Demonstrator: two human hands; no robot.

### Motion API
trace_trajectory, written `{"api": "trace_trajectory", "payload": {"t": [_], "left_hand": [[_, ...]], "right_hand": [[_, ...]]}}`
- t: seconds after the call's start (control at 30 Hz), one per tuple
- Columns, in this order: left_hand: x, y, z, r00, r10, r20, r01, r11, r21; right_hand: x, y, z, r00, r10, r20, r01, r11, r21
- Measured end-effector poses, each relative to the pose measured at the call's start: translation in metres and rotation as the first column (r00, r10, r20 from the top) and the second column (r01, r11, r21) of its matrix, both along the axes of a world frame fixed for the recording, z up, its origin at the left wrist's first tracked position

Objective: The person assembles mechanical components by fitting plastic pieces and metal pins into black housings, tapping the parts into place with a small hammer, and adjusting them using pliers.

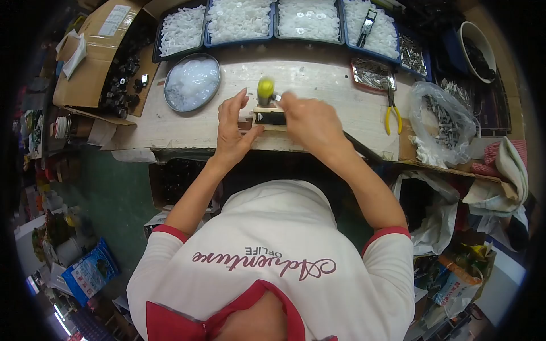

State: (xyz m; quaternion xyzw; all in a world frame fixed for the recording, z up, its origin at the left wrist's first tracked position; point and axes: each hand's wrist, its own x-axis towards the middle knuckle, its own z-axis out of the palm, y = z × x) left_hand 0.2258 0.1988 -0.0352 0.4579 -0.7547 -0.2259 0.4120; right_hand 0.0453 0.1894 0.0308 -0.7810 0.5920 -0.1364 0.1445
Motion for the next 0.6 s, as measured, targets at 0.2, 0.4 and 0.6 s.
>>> {"api": "trace_trajectory", "payload": {"t": [0.2,0.4,0.6], "left_hand": [[0.013,0.007,0.004,0.998,0.049,-0.028,-0.047,0.996,0.075],[0.011,0.004,0.01,1.0,0.017,-0.007,-0.016,0.992,0.122],[-0.021,-0.005,0.016,0.989,-0.113,0.097,0.108,0.993,0.057]], "right_hand": [[0.008,0.016,0.009,0.985,0.083,0.151,-0.074,0.995,-0.067],[-0.008,0.024,-0.006,0.954,0.047,0.297,0.025,0.972,-0.233],[-0.039,0.019,-0.007,0.99,-0.144,-0.001,0.144,0.989,0.012]]}}
